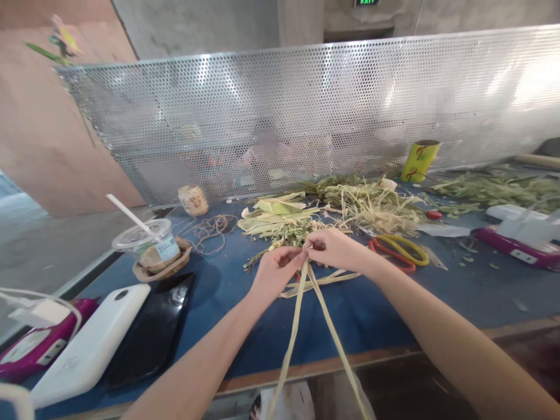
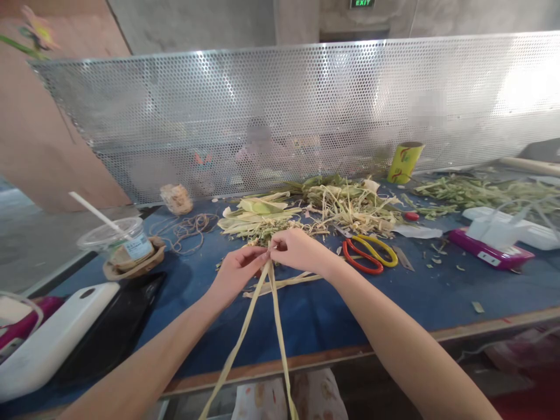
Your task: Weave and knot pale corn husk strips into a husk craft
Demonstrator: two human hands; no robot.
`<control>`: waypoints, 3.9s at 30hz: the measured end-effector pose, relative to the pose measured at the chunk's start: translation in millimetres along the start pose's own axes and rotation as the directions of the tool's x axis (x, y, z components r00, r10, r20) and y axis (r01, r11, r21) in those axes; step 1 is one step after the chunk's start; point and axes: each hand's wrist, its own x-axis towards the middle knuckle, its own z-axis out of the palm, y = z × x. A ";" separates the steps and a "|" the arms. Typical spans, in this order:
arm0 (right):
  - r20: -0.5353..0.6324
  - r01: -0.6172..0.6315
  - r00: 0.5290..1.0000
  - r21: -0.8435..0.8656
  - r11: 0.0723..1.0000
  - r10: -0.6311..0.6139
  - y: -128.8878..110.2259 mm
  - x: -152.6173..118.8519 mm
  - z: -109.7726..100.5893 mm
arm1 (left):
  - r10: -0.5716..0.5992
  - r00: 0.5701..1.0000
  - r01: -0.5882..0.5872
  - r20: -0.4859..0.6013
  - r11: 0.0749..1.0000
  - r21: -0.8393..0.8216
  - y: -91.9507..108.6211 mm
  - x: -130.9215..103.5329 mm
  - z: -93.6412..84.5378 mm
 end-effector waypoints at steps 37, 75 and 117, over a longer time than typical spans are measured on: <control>-0.431 0.029 0.899 0.236 0.971 0.078 -0.6 6.1 12.4 | -0.113 0.974 0.130 0.194 0.988 -0.077 3.2 -7.8 5.7; -0.128 0.014 0.988 0.648 0.761 0.091 6.6 13.4 7.7 | 0.024 0.999 -0.021 -0.027 0.993 0.113 2.9 -1.2 -4.5; -0.010 -0.111 0.985 0.736 0.668 0.174 0.1 10.6 1.9 | -0.076 0.991 0.065 0.109 0.993 0.099 7.4 -6.8 -3.2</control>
